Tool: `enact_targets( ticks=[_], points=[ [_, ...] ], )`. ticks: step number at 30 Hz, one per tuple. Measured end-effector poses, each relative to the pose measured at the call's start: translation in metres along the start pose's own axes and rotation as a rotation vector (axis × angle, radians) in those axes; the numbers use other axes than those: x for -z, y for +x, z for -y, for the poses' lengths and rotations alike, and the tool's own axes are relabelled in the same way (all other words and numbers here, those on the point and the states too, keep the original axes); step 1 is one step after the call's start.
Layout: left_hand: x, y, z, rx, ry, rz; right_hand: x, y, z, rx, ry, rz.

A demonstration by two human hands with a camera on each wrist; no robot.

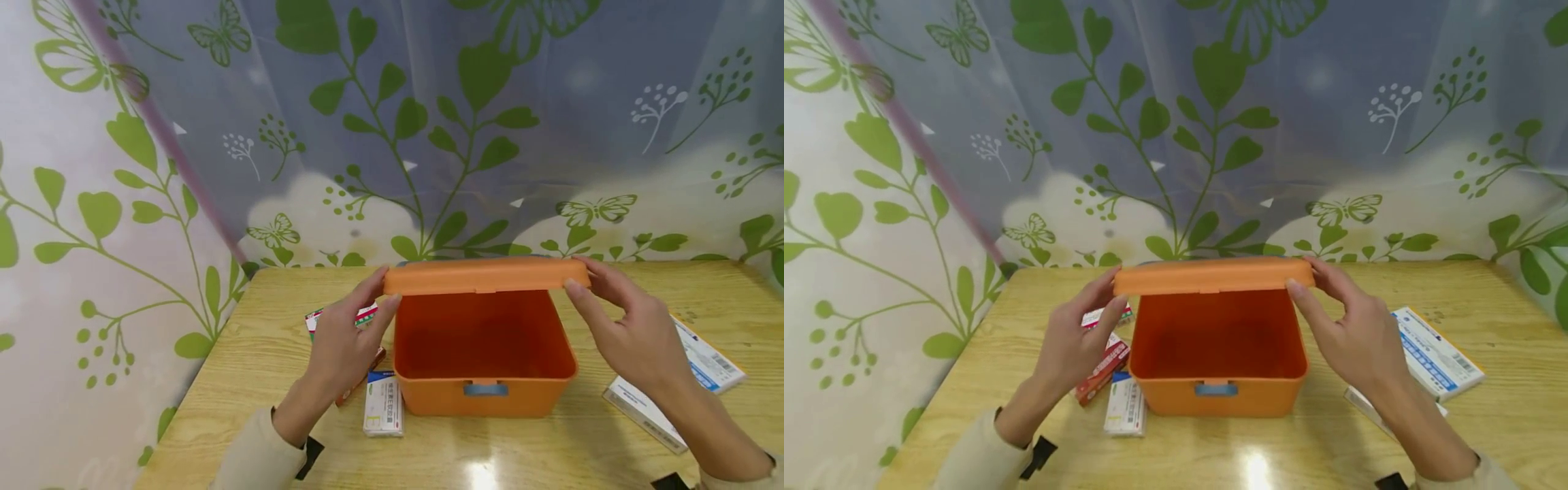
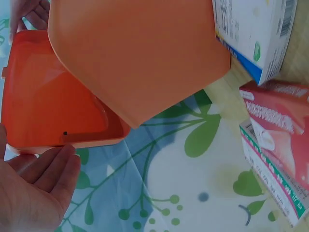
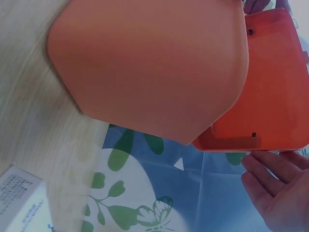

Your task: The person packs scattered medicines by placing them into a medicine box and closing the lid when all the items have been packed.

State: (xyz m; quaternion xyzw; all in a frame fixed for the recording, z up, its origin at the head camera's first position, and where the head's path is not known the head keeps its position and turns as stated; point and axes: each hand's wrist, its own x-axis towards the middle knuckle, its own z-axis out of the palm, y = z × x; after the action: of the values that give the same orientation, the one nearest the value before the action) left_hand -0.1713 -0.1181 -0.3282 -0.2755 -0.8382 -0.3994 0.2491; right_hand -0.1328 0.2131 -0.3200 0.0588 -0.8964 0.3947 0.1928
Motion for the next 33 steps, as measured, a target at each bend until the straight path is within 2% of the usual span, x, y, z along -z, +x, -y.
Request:
enact_targets(
  ticks=[9, 16, 23, 33],
  points=[
    [0.001, 0.019, 0.004, -0.007, 0.014, -0.024, 0.006, 0.016, 0.008, -0.05, -0.027, 0.019],
    [0.0, 0.032, 0.01, 0.002, -0.031, -0.041, 0.008, 0.033, 0.009, 0.023, -0.168, -0.049],
    [-0.003, 0.043, 0.017, 0.024, -0.09, -0.067, 0.01, 0.047, 0.011, 0.046, -0.216, -0.082],
    [-0.005, 0.061, 0.029, 0.004, -0.131, -0.083, 0.016, 0.068, 0.011, -0.015, -0.252, -0.04]
  ],
)
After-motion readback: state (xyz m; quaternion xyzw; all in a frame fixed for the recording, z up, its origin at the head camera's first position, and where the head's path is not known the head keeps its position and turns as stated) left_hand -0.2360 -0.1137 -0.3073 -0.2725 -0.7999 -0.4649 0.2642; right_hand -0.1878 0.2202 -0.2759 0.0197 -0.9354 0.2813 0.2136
